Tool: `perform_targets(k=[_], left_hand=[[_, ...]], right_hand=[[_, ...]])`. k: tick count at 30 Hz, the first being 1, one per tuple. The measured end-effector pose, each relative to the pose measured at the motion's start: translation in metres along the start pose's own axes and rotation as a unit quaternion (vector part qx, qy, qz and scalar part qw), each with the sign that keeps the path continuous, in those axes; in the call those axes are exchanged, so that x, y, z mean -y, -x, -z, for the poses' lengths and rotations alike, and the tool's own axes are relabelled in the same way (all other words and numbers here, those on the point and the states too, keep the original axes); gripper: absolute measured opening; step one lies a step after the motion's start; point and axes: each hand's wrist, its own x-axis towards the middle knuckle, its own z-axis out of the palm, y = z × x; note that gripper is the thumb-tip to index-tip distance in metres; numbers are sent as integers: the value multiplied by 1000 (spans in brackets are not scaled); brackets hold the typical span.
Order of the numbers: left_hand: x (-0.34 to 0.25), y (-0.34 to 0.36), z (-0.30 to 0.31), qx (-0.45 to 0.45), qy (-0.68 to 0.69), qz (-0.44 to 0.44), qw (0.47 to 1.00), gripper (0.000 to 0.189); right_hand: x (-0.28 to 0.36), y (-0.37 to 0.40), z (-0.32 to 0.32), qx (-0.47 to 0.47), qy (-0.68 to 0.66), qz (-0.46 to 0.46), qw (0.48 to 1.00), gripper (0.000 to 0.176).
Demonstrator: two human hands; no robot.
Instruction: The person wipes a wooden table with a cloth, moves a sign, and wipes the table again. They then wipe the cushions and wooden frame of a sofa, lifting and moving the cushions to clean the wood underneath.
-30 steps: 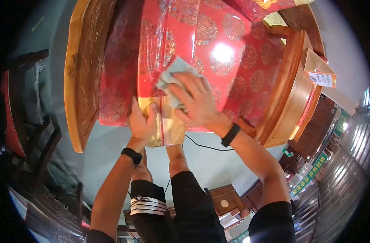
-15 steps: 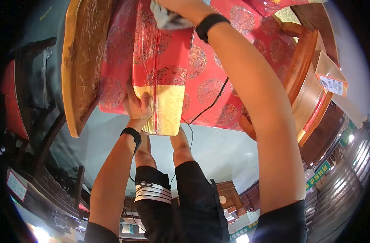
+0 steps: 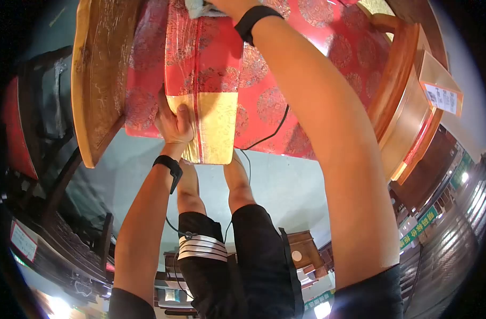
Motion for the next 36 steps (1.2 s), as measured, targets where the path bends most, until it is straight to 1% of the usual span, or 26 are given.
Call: perform_targets(k=[1,2,4,6,7,9,11,13,14,15,16,17,18,19,21,22,23,24,25,26,27,28,31,32,35,36], left_hand=[[1,1,0,4,1,-2,1000,62],[1,0,0,2,9,1,1000,59],[2,1,0,5,20,1,1000,57],[3,3,2,20,7,36,999,53],[0,4,3,21,10,38,999,53],[-6,3,6,30,54,74,995,54],[-2,2,6,23,51,55,997,57],[-5,1,9,82,-7,112,990,59],[-11,-1,16,105,31,121,987,69],[-16,0,19,102,37,122,987,69],[-21,2,23,109,76,158,978,75],[-25,3,28,114,115,193,968,80],[-31,3,40,184,96,262,943,89],[-30,11,43,175,101,264,943,89],[-31,25,42,144,174,244,943,101],[-32,28,45,138,177,244,943,101],[-31,32,47,158,161,227,947,110],[-29,34,45,179,144,210,950,120],[-18,35,39,179,143,214,950,120],[-4,34,32,195,176,215,940,127],[5,34,26,214,209,218,929,134],[-11,21,37,221,350,283,865,137],[-14,14,40,245,343,288,860,138],[-3,25,29,222,282,277,891,140],[-5,24,30,228,298,303,876,142],[-2,23,29,241,288,307,874,145]], right_hand=[[4,7,4,-14,23,24,999,46],[10,16,9,1,-20,-9,1000,49],[17,34,19,15,-13,-19,1000,50],[27,55,31,49,-3,-29,998,54],[34,68,39,51,0,-28,998,54],[50,95,54,95,8,-69,993,59],[58,126,61,89,-15,-67,994,58],[72,152,71,84,-38,-65,994,58],[82,160,78,119,-19,-89,989,62],[91,167,83,153,0,-111,982,67],[100,171,85,156,2,-105,982,67],[109,173,85,169,27,-139,975,68],[114,172,82,179,50,-172,968,69],[117,170,79,180,49,-162,969,69],[117,165,71,179,89,-195,960,67],[114,156,68,160,74,-198,964,65],[109,148,60,160,74,-193,965,65],[106,138,52,133,76,-217,964,65],[101,129,42,106,78,-244,961,65],[91,118,31,86,88,-234,965,64],[81,105,20,92,90,-239,962,64],[73,91,11,86,113,-221,965,64],[71,60,9,86,134,-195,968,63],[70,48,11,86,133,-180,971,62],[46,20,-2,76,144,-162,973,64],[37,6,-9,59,141,-157,976,61]])
